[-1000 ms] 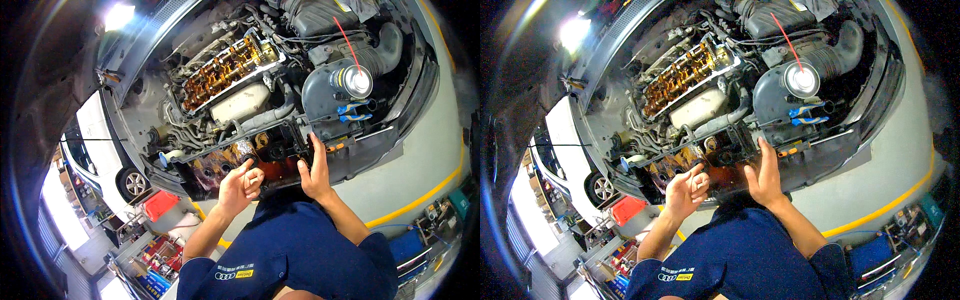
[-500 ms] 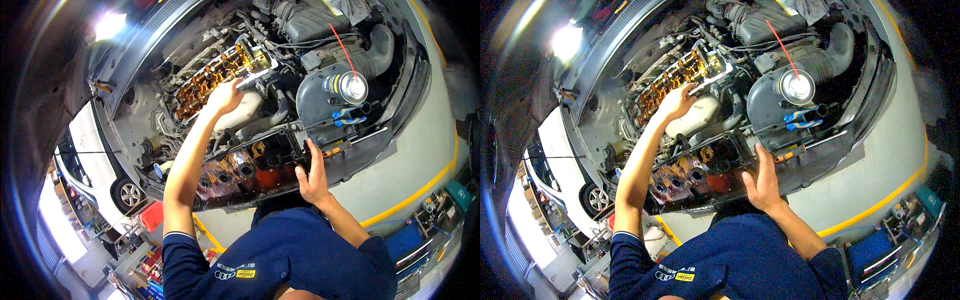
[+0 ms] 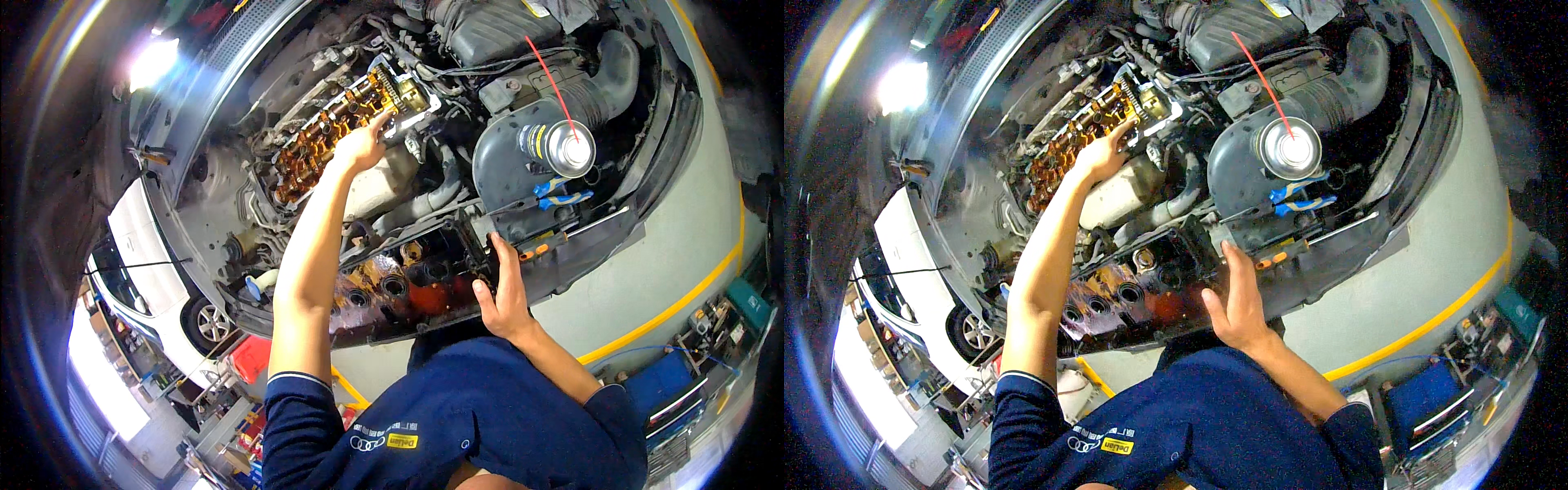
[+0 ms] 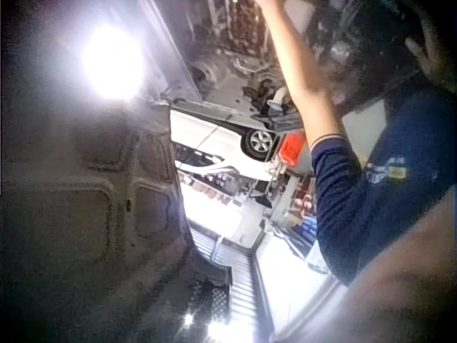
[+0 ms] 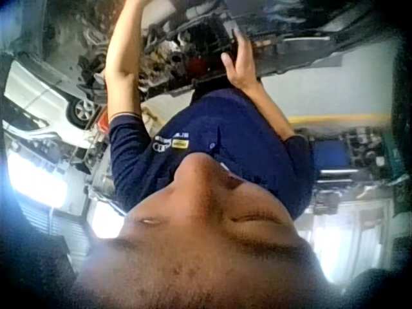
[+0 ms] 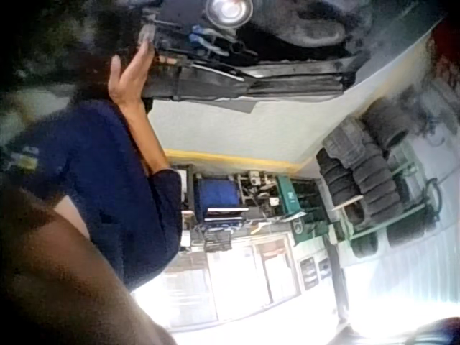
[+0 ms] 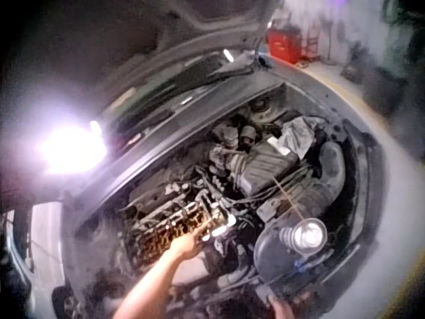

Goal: The person applies sealant to the engine block using a caulking gun, then retrieves a dirty valve cover from a tray. They wipe the inside of the valve cover with a cloth and place it onto the engine, adjusting its position to fit over the camshafts.

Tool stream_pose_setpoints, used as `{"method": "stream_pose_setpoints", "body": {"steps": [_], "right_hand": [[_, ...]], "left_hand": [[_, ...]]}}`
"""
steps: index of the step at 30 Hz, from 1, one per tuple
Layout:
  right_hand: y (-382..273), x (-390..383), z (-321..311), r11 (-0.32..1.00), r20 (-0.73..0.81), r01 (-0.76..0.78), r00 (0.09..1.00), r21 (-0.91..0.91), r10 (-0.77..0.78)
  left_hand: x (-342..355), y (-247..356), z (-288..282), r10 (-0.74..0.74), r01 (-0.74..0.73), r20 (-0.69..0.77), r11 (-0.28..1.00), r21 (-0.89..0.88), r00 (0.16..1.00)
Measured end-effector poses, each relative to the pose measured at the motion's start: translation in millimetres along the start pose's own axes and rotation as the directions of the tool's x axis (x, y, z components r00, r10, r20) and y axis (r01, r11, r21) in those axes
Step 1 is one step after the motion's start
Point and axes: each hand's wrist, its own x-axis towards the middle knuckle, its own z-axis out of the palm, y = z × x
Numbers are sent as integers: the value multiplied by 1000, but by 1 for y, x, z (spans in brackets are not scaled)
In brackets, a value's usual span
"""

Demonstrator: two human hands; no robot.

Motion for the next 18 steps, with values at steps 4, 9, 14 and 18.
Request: {"method": "stream_pose_setpoints", "body": {"steps": [4,9,14,18], "right_hand": [[2,-1,0,999,18,31,999,-27,-30],[1,0,4,1000,-47,25,999,10,-25],[4,-2,6,995,-80,97,992,-6,-97],[1,-3,7,992,-77,126,989,10,-125]], "left_hand": [[-30,-3,-13,-9,-20,-140,979,-203,990],[-192,47,-79,7,-217,-370,819,-530,929],[-375,77,-25,-286,-6,-240,631,-776,928],[-418,80,38,-329,140,-280,835,-532,902]]}}
